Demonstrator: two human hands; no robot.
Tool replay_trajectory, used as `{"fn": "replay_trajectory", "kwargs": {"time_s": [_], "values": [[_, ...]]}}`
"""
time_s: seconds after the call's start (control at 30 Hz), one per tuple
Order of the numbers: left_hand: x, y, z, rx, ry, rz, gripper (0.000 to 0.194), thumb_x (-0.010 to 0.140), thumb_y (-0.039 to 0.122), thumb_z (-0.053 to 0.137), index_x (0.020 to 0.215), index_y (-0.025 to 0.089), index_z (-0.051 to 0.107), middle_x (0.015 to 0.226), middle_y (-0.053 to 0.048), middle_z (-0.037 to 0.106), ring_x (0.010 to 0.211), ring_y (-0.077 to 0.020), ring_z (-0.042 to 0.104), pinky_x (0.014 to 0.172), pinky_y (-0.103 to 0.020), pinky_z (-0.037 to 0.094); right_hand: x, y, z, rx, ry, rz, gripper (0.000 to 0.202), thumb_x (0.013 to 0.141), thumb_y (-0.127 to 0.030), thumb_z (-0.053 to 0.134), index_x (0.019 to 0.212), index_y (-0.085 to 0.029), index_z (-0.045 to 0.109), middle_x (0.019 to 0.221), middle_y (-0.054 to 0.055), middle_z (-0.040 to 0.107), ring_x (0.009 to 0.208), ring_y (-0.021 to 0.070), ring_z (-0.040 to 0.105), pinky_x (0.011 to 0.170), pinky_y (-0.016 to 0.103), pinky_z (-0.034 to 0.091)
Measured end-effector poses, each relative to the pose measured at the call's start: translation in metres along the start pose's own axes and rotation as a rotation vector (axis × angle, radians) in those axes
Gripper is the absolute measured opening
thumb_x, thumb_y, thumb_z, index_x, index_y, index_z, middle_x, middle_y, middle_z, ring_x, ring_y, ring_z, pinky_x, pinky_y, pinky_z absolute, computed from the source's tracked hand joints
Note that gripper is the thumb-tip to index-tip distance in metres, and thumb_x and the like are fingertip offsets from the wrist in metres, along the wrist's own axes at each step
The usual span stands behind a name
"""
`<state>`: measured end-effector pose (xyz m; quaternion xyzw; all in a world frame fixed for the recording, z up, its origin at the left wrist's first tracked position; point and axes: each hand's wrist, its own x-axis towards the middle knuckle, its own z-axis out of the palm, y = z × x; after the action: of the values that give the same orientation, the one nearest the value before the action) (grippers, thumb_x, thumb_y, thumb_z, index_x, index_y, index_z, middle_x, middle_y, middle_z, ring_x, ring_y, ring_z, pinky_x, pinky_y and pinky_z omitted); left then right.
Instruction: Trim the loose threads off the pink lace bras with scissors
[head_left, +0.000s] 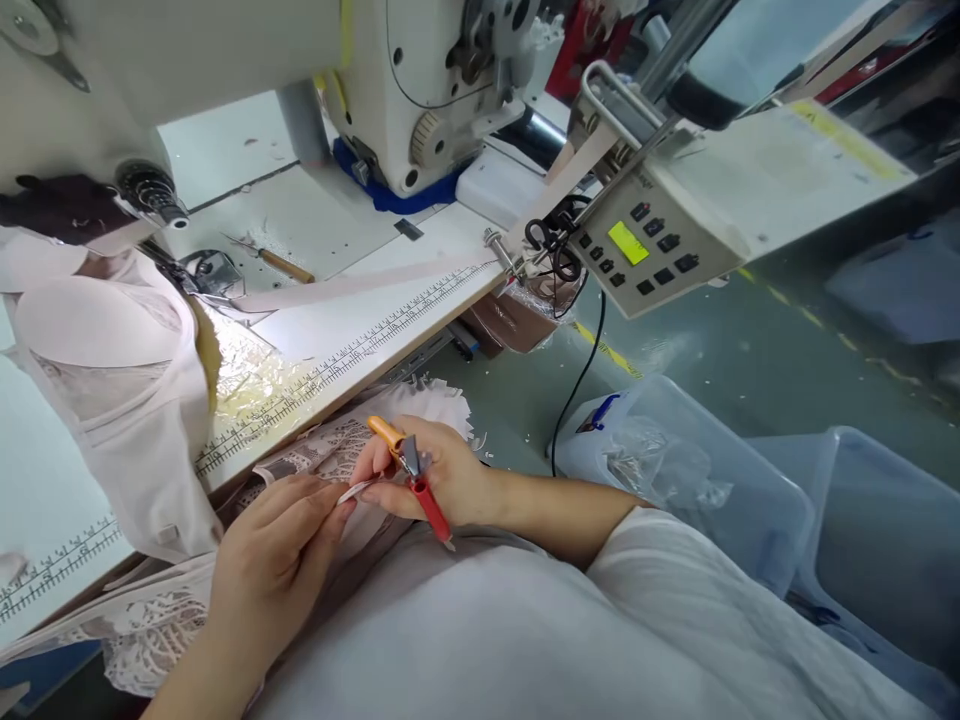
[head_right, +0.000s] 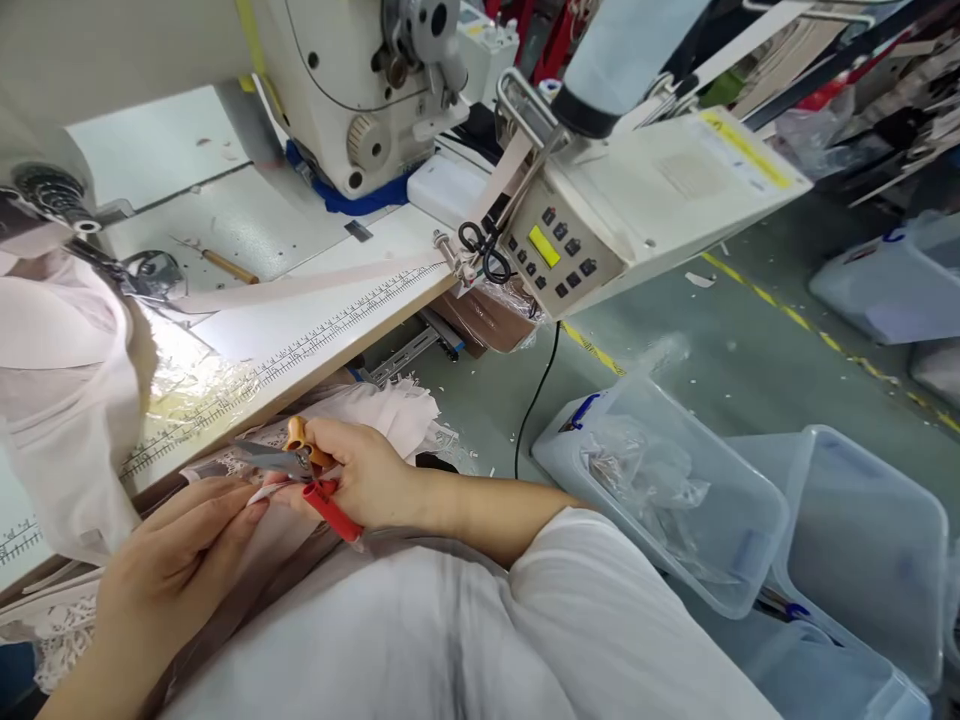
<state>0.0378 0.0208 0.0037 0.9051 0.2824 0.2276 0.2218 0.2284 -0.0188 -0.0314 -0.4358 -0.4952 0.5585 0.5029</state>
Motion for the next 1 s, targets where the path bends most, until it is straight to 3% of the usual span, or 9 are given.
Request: {"fn": "replay_trajectory", "kwargs": {"time_s": [0.17,0.27,0.4,0.6,0.67,0.73,0.83,0.9,1.0], "values": [[0.001,0.002,0.000,-0.007,-0.004,-0.046,0.014,0.089,0.014,0.054,0.094,0.021,0.065,0.082,-0.002,0.069,0.075,-0.0140,0.065,0.067,-0.023,0.051,0.001,0.001,0.000,0.033,-0.006,-0.103,0.035,0.075,-0.042,0.074,0.079,-0.022,0.046,0.079,0.000,0.058,0.068,0.0138,0.056,0.061,0.027,0.049],[0.002,0.005,-0.001,-0.140,-0.036,-0.235,0.014,0.089,0.022,0.055,0.081,0.022,0.068,0.072,0.001,0.067,0.063,-0.0131,0.062,0.058,-0.022,0.050,0.001,0.000,0.000,0.033,0.009,-0.143,0.031,0.076,-0.037,0.073,0.081,-0.021,0.047,0.086,0.002,0.059,0.069,0.0126,0.054,0.060,0.026,0.049],[0.000,0.006,-0.003,-0.360,-0.063,-0.514,0.032,0.088,0.036,0.056,0.061,0.020,0.062,0.057,0.000,0.057,0.053,-0.0142,0.056,0.047,-0.023,0.045,0.001,-0.005,-0.004,-0.008,0.062,-0.133,0.029,0.076,-0.036,0.071,0.082,-0.021,0.047,0.081,0.001,0.058,0.071,0.0146,0.054,0.063,0.028,0.049],[-0.007,-0.003,-0.004,-0.462,0.005,-0.624,0.032,0.085,0.043,0.060,0.066,0.019,0.069,0.059,-0.002,0.064,0.054,-0.0153,0.058,0.048,-0.023,0.048,-0.002,-0.006,-0.011,-0.123,-0.099,0.001,0.044,0.070,-0.048,0.076,0.069,-0.021,0.041,0.063,-0.005,0.048,0.056,0.0094,0.039,0.049,0.022,0.037],[-0.011,-0.005,-0.003,-0.373,0.008,-0.605,0.028,0.088,0.041,0.057,0.078,0.020,0.073,0.068,-0.003,0.070,0.060,-0.0170,0.063,0.052,-0.023,0.052,-0.003,-0.007,-0.012,-0.120,-0.174,0.046,0.045,0.069,-0.049,0.076,0.068,-0.021,0.041,0.059,-0.007,0.041,0.052,0.0081,0.033,0.045,0.021,0.032],[-0.018,-0.003,0.001,-0.207,0.056,-0.498,0.025,0.090,0.038,0.056,0.104,0.022,0.070,0.089,-0.005,0.074,0.075,-0.0206,0.069,0.064,-0.028,0.058,-0.004,-0.009,-0.011,-0.060,-0.217,0.068,0.041,0.071,-0.046,0.075,0.072,-0.021,0.043,0.058,-0.008,0.040,0.050,0.0081,0.033,0.044,0.021,0.031],[-0.032,0.009,0.011,0.062,0.127,-0.188,0.072,0.087,0.039,0.062,0.148,0.017,0.030,0.135,-0.019,0.056,0.119,-0.0322,0.058,0.095,-0.046,0.053,0.000,-0.015,-0.010,0.056,-0.143,0.013,0.033,0.077,-0.042,0.071,0.077,-0.022,0.044,0.066,-0.004,0.045,0.055,0.0106,0.041,0.049,0.024,0.038],[-0.045,0.016,0.016,0.240,0.099,-0.010,0.091,0.084,0.028,0.066,0.153,0.011,0.009,0.146,-0.026,0.041,0.136,-0.0359,0.040,0.107,-0.054,0.041,0.005,-0.023,-0.010,0.153,-0.066,-0.064,0.032,0.079,-0.042,0.069,0.077,-0.022,0.045,0.074,-0.001,0.046,0.062,0.0124,0.045,0.054,0.026,0.041],[-0.079,0.017,0.010,0.450,0.081,0.001,0.084,0.080,0.002,0.056,0.152,0.007,0.012,0.145,-0.028,0.039,0.142,-0.0349,0.030,0.115,-0.055,0.028,0.013,-0.042,-0.009,0.328,-0.062,-0.127,0.034,0.079,-0.044,0.070,0.075,-0.024,0.042,0.072,-0.001,0.043,0.057,0.0127,0.041,0.049,0.026,0.038]]}}
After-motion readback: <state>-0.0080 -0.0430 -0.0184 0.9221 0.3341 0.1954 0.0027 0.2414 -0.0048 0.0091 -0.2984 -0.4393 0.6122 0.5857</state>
